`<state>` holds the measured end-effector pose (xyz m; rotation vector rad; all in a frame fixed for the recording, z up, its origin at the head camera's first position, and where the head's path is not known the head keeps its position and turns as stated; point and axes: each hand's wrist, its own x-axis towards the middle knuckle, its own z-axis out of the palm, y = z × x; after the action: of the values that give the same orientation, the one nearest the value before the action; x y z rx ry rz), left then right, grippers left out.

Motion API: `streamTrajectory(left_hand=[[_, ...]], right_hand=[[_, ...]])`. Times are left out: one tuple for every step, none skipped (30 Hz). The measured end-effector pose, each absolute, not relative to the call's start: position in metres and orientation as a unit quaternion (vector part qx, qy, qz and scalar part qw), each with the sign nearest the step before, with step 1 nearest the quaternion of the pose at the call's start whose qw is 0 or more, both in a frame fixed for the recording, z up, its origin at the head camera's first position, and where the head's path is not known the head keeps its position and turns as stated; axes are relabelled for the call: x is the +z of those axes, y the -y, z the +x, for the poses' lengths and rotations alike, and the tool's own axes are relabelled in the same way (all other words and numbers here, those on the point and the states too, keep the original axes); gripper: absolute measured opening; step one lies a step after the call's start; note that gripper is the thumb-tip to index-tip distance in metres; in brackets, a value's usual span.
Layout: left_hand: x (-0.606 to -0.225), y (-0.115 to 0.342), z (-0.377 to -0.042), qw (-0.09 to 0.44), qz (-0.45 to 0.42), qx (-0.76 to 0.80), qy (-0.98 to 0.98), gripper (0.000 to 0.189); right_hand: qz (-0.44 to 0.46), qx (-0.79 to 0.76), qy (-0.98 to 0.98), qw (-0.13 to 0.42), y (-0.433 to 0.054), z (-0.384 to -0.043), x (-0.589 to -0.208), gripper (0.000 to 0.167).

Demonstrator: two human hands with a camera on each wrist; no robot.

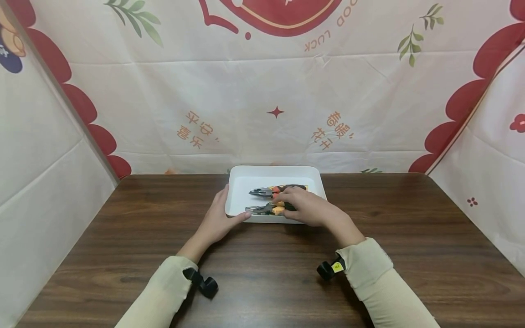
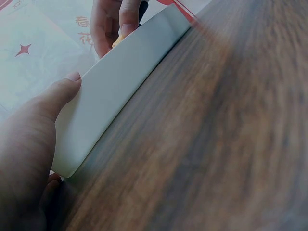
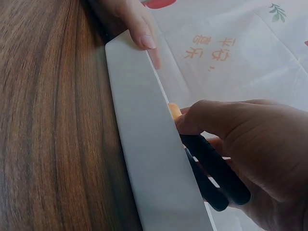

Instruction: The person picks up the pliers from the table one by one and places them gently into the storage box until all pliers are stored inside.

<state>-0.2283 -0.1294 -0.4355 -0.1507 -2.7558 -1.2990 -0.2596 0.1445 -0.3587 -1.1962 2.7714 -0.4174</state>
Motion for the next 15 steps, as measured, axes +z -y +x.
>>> streamTrajectory(left_hand=[[-0.4356, 0.1293, -0.2283, 0.046, -0.049, -0.425, 0.903, 0.114], [-0.4357, 0.1292, -0.2284, 0.046, -0.049, -0.425, 0.903, 0.114], [-0.4358, 0.1291, -0.2284, 0.047, -0.049, -0.424, 0.903, 0.114], [-0.4360, 0.1291, -0.2285, 0.047, -0.048, -0.424, 0.903, 0.114], [-0.4361, 0.1290, -0.2285, 0.048, -0.048, -0.423, 0.903, 0.114], [-0.4362, 0.1290, -0.2286, 0.048, -0.048, -0.423, 0.904, 0.114], [-0.4363, 0.1289, -0.2286, 0.049, -0.048, -0.422, 0.904, 0.114], [-0.4364, 0.1288, -0.2287, 0.049, -0.048, -0.421, 0.904, 0.114], [-0.4364, 0.1287, -0.2286, 0.049, -0.047, -0.421, 0.904, 0.114], [-0.4362, 0.1286, -0.2285, 0.049, -0.048, -0.421, 0.904, 0.114], [-0.4361, 0.1285, -0.2284, 0.049, -0.047, -0.421, 0.905, 0.114], [-0.4359, 0.1283, -0.2282, 0.049, -0.046, -0.421, 0.905, 0.114], [-0.4357, 0.1282, -0.2280, 0.048, -0.046, -0.421, 0.905, 0.114], [-0.4354, 0.1280, -0.2276, 0.048, -0.046, -0.421, 0.904, 0.114], [-0.4353, 0.1279, -0.2274, 0.048, -0.045, -0.422, 0.904, 0.114]], right_hand=[[-0.392, -0.141, -0.908, 0.051, -0.1446, -0.2598, -0.3589, 0.030], [-0.391, -0.146, -0.907, 0.054, -0.1446, -0.2599, -0.3591, 0.030], [-0.390, -0.148, -0.907, 0.056, -0.1447, -0.2601, -0.3594, 0.030], [-0.388, -0.150, -0.907, 0.057, -0.1448, -0.2603, -0.3598, 0.029], [-0.387, -0.151, -0.908, 0.058, -0.1450, -0.2605, -0.3602, 0.029], [-0.386, -0.153, -0.908, 0.059, -0.1452, -0.2608, -0.3607, 0.029], [-0.386, -0.155, -0.907, 0.060, -0.1455, -0.2612, -0.3611, 0.029], [-0.387, -0.157, -0.907, 0.061, -0.1457, -0.2617, -0.3617, 0.029], [-0.388, -0.160, -0.906, 0.064, -0.1462, -0.2622, -0.3622, 0.029], [-0.391, -0.164, -0.903, 0.067, -0.1467, -0.2628, -0.3627, 0.030], [-0.394, -0.169, -0.901, 0.070, -0.1472, -0.2634, -0.3633, 0.029], [-0.399, -0.173, -0.898, 0.071, -0.1478, -0.2642, -0.3642, 0.030], [-0.406, -0.177, -0.894, 0.072, -0.1484, -0.2651, -0.3652, 0.030], [-0.410, -0.182, -0.891, 0.073, -0.1488, -0.2663, -0.3665, 0.029], [-0.411, -0.190, -0.889, 0.075, -0.1493, -0.2673, -0.3678, 0.029]])
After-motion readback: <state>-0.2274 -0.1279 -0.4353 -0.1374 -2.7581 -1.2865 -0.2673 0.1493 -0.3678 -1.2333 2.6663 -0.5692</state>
